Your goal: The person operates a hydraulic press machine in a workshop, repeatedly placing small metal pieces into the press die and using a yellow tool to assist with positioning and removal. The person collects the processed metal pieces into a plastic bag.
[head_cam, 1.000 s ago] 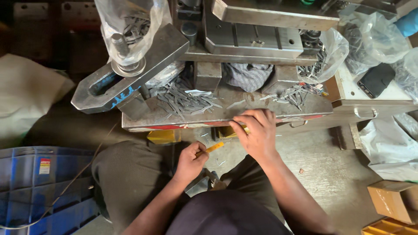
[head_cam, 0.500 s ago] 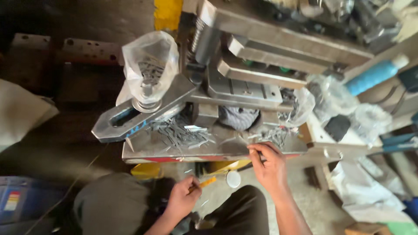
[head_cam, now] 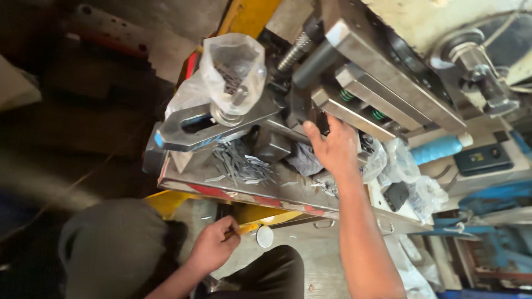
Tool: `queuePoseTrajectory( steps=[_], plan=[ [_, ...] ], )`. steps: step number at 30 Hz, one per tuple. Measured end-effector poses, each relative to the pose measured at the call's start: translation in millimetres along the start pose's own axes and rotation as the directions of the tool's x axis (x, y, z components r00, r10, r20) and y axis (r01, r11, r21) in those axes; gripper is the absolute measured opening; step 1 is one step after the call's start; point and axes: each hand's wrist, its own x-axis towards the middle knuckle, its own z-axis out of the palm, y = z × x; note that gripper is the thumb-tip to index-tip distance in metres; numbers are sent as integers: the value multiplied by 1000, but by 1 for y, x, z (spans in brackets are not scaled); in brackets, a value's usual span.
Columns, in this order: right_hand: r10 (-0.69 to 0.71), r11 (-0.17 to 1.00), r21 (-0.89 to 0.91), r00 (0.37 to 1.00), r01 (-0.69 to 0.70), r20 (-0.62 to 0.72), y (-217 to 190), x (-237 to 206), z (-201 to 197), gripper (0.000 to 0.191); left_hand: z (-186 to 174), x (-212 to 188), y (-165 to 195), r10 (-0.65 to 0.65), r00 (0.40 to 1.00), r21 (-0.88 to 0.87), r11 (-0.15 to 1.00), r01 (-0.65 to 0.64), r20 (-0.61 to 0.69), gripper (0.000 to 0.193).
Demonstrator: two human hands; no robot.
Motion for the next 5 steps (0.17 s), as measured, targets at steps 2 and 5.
queuePoseTrajectory(
  steps=[2,5],
  plan=[
    [112,994,-13,988,-111,103,8,5,7,63,-3,-1,0,26,1000,20,999,-26,-4,10],
    [76,997,-7,994,-76,79,18,2,16,65,-4,-2,2,2,1000,9,1000,-2,24,8]
  ],
)
